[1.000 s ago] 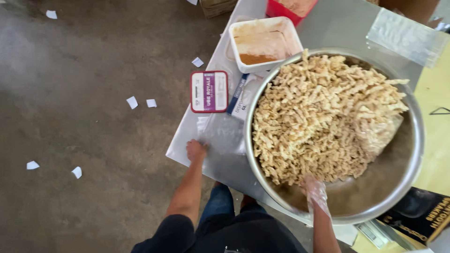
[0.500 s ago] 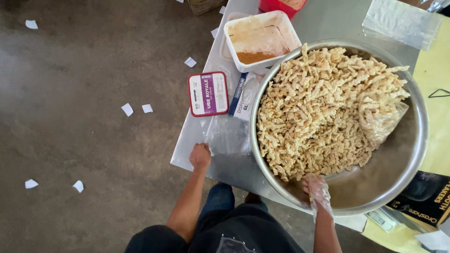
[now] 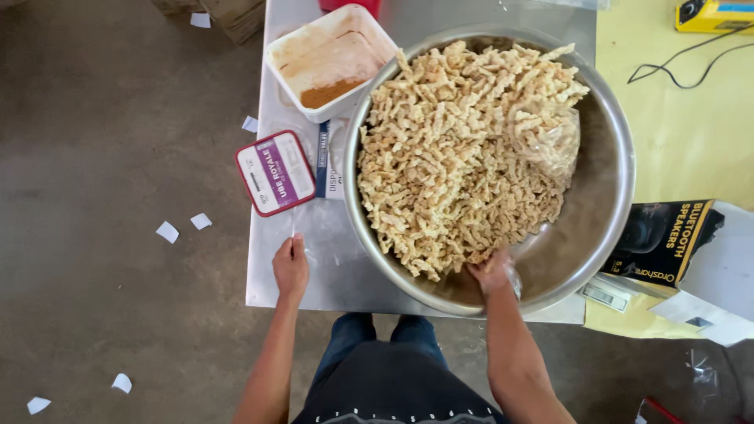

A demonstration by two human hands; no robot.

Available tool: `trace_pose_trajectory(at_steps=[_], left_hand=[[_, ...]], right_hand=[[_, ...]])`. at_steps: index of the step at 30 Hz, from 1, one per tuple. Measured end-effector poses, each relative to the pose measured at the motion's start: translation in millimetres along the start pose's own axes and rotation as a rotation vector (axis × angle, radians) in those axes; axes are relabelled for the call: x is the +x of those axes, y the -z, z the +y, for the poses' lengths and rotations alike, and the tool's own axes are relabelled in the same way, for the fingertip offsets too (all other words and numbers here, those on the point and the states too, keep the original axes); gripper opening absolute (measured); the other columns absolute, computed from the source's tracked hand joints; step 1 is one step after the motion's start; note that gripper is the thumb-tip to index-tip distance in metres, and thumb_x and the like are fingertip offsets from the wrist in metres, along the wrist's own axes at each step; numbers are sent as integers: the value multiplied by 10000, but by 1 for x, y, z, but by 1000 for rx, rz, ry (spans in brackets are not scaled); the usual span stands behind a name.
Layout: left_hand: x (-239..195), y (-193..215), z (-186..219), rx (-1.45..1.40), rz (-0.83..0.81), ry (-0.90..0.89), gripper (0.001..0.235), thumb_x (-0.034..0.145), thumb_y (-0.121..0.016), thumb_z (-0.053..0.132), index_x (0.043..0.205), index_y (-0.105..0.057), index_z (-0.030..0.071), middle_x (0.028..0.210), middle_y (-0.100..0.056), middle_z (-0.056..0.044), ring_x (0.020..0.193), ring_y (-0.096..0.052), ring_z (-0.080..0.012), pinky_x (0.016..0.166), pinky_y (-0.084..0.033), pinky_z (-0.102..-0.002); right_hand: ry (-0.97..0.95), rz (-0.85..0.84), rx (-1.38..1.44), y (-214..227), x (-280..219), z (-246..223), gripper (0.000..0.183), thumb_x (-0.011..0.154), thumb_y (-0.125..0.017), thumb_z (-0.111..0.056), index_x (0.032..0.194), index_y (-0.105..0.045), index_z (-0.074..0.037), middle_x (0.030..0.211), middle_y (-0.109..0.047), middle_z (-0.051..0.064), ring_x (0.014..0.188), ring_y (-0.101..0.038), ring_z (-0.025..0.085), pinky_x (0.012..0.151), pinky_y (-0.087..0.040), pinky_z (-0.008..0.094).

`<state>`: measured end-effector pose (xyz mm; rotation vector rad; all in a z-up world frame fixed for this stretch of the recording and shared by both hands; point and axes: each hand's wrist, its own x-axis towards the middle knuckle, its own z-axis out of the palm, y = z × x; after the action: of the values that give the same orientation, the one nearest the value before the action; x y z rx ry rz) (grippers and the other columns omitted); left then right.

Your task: The person scoops a large quantity of shredded food from a metal bowl and places it into a cardboard box. They then transfer the food from the box into clear plastic bags, arranging the filled bags on a yellow table.

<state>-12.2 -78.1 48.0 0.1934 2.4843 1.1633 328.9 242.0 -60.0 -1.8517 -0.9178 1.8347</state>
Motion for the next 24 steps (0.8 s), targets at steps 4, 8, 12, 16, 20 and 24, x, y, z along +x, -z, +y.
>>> trace_pose_trajectory(at_steps=[4, 8, 12, 16, 20, 24], left_hand=[[-9, 9, 50, -241, -129, -54, 229, 1008, -604, 201, 909, -638, -3, 742, -644, -48, 659, -597, -113, 631, -495, -312], [-19, 10, 101, -382, -117, -13, 167, 987, -639, 183, 936, -680, 30, 742, -618, -17, 639, -542, -81, 597, -500, -260], [-29, 6, 140, -299, -146, 82, 336, 1055, -613, 229, 817, -597, -8, 673, -535, -59, 561, -500, -128, 532, -458, -300], [-46, -3, 175, -399, -210, -116, 235, 1028, -635, 195, 909, -567, 4, 771, -583, -31, 657, -574, -84, 612, -515, -274], [-57, -21, 212, -443, -216, -162, 254, 952, -739, 152, 948, -520, 23, 753, -569, -47, 578, -544, -89, 473, -468, -272], [-67, -41, 232, -265, -233, -46, 189, 1082, -558, 235, 995, -523, 71, 773, -559, -59, 576, -508, -109, 461, -447, -263]], right_hand=[[660, -41, -673, -16, 18, 12, 1072, 650, -805, -157, 1546, -234, -17, 1501, -483, 206, 1330, -519, 353, 1126, -421, 455], [737, -42, -509, -49, 47, -4, 941, 747, -737, -289, 1533, -292, -23, 1497, -490, 192, 1327, -510, 366, 1145, -379, 488], [-149, -448, 769, -62, 77, -30, 708, 897, -588, -518, 1467, -515, -105, 1438, -599, 113, 1288, -575, 344, 1143, -420, 514], [-156, -644, 901, -65, 75, -30, 617, 1015, -517, -544, 1455, -587, -118, 1434, -624, 93, 1286, -604, 340, 1147, -451, 522], [-160, -591, 887, -66, 52, -48, 601, 988, -514, -500, 1443, -593, -115, 1432, -635, 96, 1270, -623, 339, 1126, -467, 545], [-260, -665, 899, -65, 8, -81, 639, 971, -506, -553, 1416, -587, -102, 1381, -651, 124, 1226, -619, 371, 1076, -476, 578]])
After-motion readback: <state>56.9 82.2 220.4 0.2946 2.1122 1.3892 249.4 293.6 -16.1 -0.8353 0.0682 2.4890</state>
